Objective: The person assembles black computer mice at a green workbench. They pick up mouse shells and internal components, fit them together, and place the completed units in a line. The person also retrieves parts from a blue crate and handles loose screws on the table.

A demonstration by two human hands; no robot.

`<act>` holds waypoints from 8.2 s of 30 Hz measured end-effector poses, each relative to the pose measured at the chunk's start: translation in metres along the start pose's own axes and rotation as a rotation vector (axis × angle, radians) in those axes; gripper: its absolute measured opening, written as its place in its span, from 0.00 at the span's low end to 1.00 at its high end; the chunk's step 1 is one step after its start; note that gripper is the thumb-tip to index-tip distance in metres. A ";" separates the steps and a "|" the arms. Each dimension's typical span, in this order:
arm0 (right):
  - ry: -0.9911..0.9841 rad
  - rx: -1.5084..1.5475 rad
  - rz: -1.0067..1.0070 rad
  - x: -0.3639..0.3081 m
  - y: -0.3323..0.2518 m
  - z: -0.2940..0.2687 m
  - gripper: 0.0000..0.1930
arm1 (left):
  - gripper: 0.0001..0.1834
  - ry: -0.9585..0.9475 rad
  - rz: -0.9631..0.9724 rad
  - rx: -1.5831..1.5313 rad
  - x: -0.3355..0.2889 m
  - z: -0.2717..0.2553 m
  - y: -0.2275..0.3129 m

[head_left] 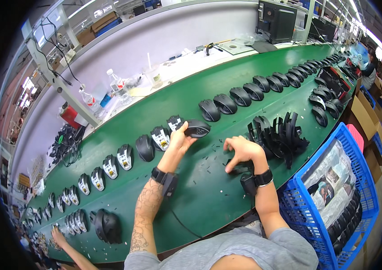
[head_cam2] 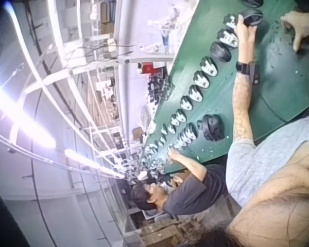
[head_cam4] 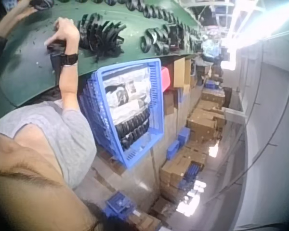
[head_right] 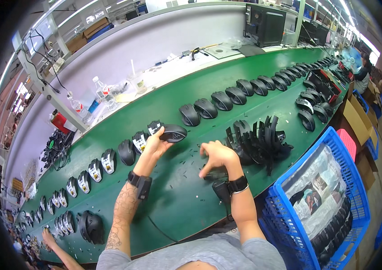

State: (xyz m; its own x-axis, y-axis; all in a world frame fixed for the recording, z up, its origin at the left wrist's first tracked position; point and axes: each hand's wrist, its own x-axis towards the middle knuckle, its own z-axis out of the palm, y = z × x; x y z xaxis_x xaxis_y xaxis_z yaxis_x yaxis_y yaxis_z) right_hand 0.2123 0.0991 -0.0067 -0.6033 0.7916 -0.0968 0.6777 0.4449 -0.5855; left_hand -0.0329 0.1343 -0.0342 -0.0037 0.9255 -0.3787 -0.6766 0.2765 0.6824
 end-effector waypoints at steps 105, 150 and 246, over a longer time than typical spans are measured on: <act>0.526 1.245 0.024 0.059 -0.039 0.079 0.26 | 0.34 -0.146 0.518 0.175 -0.051 0.002 -0.004; 0.893 -0.384 0.306 0.022 -0.032 0.021 0.11 | 0.18 -0.003 0.063 0.316 -0.020 0.002 0.018; 1.207 1.316 0.014 0.069 0.007 0.045 0.21 | 0.20 -1.437 2.180 1.725 -0.284 0.128 0.013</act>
State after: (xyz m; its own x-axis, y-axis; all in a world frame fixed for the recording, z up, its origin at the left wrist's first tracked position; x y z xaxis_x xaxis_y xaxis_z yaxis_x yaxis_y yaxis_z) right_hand 0.1565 0.1375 -0.0540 0.4208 0.8985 0.1249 -0.4339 0.3203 -0.8421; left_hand 0.0535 -0.0917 0.1625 0.9078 -0.3004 0.2926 -0.0729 -0.8001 -0.5954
